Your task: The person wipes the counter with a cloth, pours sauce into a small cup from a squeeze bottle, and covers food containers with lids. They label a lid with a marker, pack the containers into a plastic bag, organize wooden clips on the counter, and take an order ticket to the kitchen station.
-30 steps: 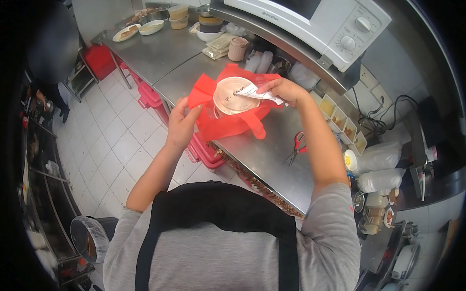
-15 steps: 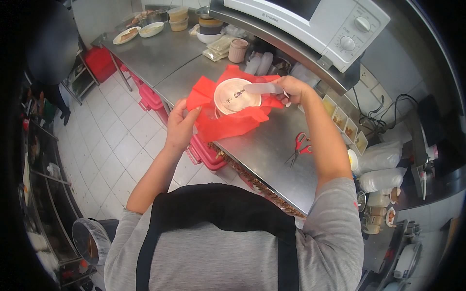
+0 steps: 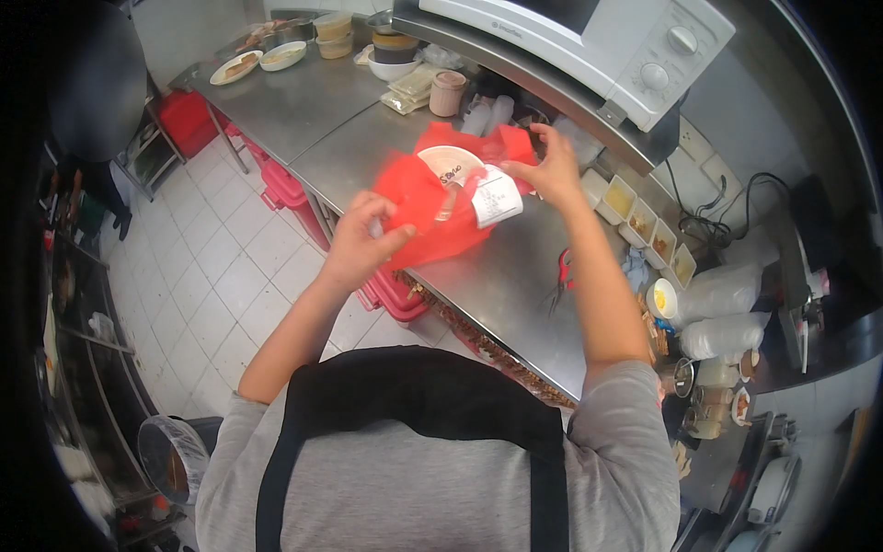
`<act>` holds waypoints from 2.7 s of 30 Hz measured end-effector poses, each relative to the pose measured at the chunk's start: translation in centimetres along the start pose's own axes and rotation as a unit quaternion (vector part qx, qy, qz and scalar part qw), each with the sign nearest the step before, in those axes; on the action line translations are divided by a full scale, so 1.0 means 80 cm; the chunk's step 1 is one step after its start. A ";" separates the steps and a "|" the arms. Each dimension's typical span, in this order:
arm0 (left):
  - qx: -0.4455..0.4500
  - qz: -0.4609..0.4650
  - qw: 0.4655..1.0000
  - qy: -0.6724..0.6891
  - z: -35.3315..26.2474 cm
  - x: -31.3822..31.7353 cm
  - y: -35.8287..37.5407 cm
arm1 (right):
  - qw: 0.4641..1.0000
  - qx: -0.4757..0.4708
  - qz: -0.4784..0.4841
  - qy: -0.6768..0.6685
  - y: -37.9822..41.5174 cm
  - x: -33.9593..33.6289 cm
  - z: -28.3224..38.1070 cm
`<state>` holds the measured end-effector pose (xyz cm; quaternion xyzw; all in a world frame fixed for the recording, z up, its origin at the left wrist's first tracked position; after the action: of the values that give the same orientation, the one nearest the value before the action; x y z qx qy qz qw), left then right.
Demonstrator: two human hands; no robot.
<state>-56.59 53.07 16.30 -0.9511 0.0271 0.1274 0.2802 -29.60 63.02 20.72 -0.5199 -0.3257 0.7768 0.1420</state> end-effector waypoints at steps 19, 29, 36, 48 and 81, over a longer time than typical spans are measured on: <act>0.013 0.112 0.993 0.019 0.007 0.107 -0.039 | 0.813 0.294 -0.045 -0.502 0.194 0.029 -0.052; -0.158 -0.089 0.928 0.324 0.105 0.000 0.083 | 0.896 0.226 0.079 -0.373 0.185 0.030 0.008; -0.284 -0.085 0.849 0.437 0.106 0.081 0.096 | 0.862 0.259 0.027 -0.435 0.208 0.131 0.064; -0.273 -0.134 0.826 0.474 0.120 0.039 0.143 | 0.768 0.114 0.221 -0.590 0.040 0.035 0.159; -0.156 -0.073 0.840 0.514 0.045 -0.028 0.112 | 0.758 0.193 0.544 -0.304 0.060 0.132 0.116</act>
<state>-60.71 47.43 9.23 -0.9103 0.0774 -0.3982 0.0825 -41.79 62.00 12.32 -0.3078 0.1420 0.8870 -0.3135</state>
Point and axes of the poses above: each hand's wrist, its own y-axis away from the middle knuckle, its own x-axis out of the palm, z = x × y, the point moved 9 cm from there along -y, towards the middle knuckle, and after that the axes turned 4 degrees about y, right-handed, at the moved point
